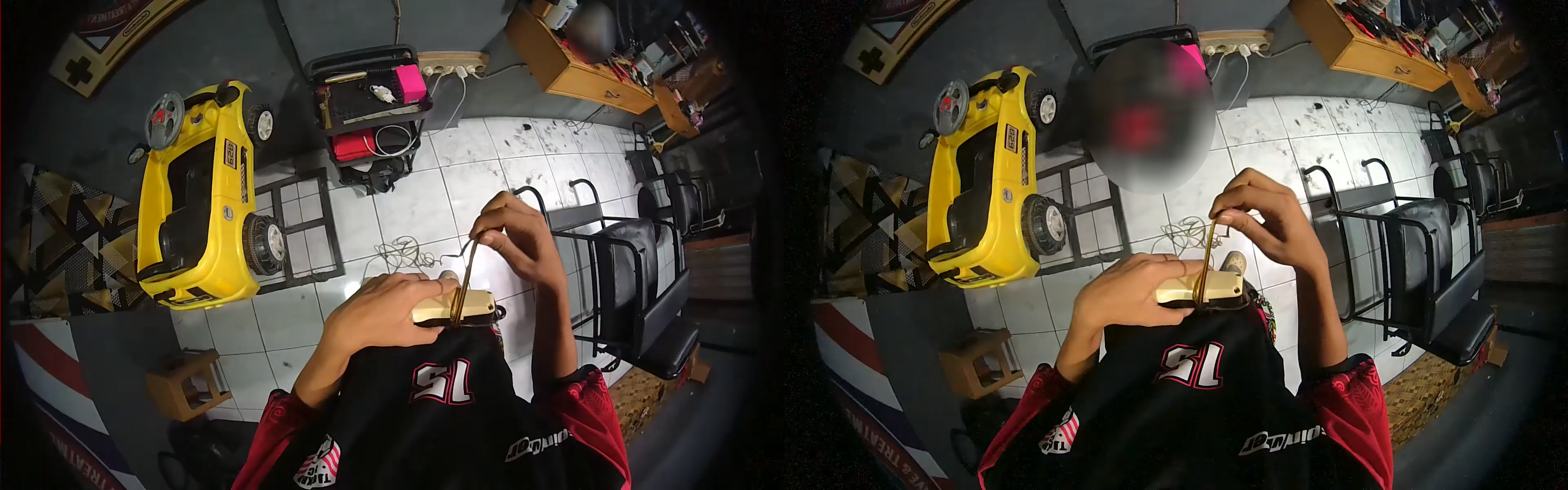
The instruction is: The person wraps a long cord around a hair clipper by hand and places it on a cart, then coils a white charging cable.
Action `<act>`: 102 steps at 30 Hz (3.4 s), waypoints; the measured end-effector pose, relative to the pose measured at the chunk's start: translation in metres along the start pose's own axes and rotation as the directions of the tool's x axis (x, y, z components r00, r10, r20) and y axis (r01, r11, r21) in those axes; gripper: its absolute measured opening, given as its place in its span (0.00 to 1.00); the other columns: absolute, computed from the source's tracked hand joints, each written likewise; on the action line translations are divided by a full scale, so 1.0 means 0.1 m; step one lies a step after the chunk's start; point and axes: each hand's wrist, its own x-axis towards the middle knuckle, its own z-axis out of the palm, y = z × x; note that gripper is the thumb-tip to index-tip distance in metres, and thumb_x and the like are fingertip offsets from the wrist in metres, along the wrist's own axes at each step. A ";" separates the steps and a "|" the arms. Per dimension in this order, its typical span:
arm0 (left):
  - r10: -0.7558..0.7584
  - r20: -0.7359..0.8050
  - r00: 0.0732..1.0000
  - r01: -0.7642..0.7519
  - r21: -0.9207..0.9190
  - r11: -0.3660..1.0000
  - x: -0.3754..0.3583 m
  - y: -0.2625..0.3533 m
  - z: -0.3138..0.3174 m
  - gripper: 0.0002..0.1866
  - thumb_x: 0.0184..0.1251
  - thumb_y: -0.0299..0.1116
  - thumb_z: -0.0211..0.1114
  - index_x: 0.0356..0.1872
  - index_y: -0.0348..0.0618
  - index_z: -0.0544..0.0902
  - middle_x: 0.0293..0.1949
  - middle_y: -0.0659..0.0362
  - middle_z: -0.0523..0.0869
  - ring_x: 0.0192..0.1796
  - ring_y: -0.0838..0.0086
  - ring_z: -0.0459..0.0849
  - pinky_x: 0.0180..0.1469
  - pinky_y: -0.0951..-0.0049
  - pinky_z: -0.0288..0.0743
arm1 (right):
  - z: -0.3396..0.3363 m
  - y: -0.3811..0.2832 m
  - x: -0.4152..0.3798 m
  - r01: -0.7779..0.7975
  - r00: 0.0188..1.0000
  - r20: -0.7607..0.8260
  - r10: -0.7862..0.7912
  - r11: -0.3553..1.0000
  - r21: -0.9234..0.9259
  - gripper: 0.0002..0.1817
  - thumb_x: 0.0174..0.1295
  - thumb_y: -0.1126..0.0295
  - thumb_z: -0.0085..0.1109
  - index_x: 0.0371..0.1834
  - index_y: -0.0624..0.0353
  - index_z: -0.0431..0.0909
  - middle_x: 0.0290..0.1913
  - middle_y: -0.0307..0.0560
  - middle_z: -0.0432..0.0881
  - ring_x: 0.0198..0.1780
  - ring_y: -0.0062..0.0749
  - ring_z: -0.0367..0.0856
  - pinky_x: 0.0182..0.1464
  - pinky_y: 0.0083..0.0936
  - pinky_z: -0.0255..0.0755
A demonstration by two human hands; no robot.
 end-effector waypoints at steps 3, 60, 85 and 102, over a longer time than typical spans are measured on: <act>-0.020 -0.032 0.999 0.022 0.057 0.998 -0.07 0.00 -0.07 0.33 0.46 0.36 0.68 0.60 0.47 0.77 0.39 0.47 0.85 0.45 0.51 0.83 0.48 0.59 0.77 | 0.05 0.01 0.00 0.018 0.999 -0.044 -0.017 1.000 0.019 0.06 0.63 0.73 0.62 0.38 0.65 0.82 0.36 0.45 0.79 0.37 0.27 0.78 0.38 0.23 0.72; 0.080 -0.344 0.935 -0.269 -0.549 0.791 0.68 0.01 0.39 0.38 0.63 0.34 0.67 0.69 0.36 0.57 0.46 0.51 0.81 0.45 0.68 0.83 0.49 0.69 0.75 | -0.16 0.04 -0.49 -0.321 0.876 -0.370 0.311 0.946 0.035 0.08 0.68 0.72 0.56 0.36 0.66 0.79 0.23 0.44 0.78 0.24 0.19 0.73 0.27 0.20 0.67; -0.017 -0.521 0.854 -0.200 -0.358 0.912 0.95 0.16 0.52 0.26 0.58 0.32 0.69 0.57 0.34 0.74 0.40 0.53 0.86 0.44 0.68 0.86 0.48 0.69 0.77 | -0.40 0.03 -0.58 -0.524 0.757 -0.170 0.631 0.741 0.419 0.12 0.70 0.66 0.55 0.35 0.65 0.78 0.26 0.31 0.74 0.28 0.10 0.67 0.28 0.14 0.60; 0.007 -0.578 0.816 -0.348 -0.481 0.804 0.88 0.08 0.59 0.34 0.58 0.30 0.72 0.61 0.31 0.63 0.47 0.52 0.81 0.48 0.72 0.81 0.52 0.70 0.74 | 0.16 0.06 -0.38 -0.307 0.794 -0.396 0.461 0.867 0.394 0.16 0.70 0.66 0.55 0.49 0.71 0.78 0.33 0.38 0.80 0.33 0.13 0.72 0.35 0.13 0.68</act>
